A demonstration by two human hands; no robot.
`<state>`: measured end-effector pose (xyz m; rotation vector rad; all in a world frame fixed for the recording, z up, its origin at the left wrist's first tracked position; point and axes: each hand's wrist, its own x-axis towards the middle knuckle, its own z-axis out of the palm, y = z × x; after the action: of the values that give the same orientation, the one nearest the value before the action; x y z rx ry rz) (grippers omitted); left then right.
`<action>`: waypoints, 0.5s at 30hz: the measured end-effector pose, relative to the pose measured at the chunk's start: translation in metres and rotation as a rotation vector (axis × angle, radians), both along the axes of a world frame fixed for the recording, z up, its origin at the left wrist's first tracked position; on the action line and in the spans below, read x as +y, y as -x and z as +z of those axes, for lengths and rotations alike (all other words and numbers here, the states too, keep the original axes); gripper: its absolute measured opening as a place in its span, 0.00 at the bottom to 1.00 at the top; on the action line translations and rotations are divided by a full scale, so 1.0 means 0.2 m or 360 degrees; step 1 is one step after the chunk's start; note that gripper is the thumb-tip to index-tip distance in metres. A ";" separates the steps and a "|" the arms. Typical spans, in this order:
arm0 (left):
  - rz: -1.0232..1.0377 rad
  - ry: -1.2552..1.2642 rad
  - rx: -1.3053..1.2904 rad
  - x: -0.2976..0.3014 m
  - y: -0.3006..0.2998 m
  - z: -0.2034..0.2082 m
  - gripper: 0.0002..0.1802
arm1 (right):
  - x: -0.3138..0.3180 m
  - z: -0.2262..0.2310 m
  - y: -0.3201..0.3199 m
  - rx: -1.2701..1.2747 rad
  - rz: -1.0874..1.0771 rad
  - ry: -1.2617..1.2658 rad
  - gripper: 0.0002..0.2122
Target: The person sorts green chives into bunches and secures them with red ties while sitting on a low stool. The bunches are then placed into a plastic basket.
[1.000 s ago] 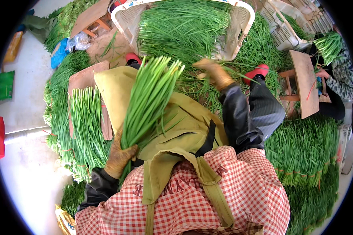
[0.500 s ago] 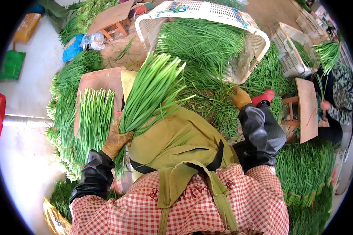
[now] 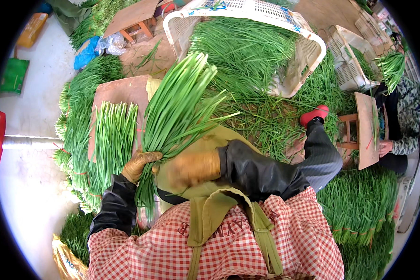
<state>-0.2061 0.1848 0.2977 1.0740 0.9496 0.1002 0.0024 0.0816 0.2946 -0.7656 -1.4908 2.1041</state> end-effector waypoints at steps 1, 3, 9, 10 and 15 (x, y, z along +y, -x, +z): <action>-0.0082 0.0083 -0.0021 0.02 0.01 -0.01 0.18 | -0.02 0.07 0.02 -0.0009 0.0369 0.0006 0.08; -0.0198 0.0122 -0.0047 0.05 0.03 -0.02 0.15 | -0.10 0.17 -0.13 0.0115 0.0112 -0.0026 0.09; -0.0146 0.0245 -0.0124 0.11 0.08 -0.04 0.16 | -0.26 0.04 -0.90 -0.1037 -0.1799 -0.0251 0.17; -0.0219 0.0158 -0.0152 0.12 0.07 -0.04 0.13 | -0.23 0.00 -0.92 -0.2427 -0.1812 -0.0413 0.18; -0.0218 0.0086 -0.0064 0.14 0.03 0.01 0.17 | 0.07 0.00 -0.71 -0.0919 -0.1968 -0.0275 0.19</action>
<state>-0.2116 0.2131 0.2994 1.0801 0.8358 -0.0163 0.1452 0.0962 0.2936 -1.7224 -0.9235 0.8377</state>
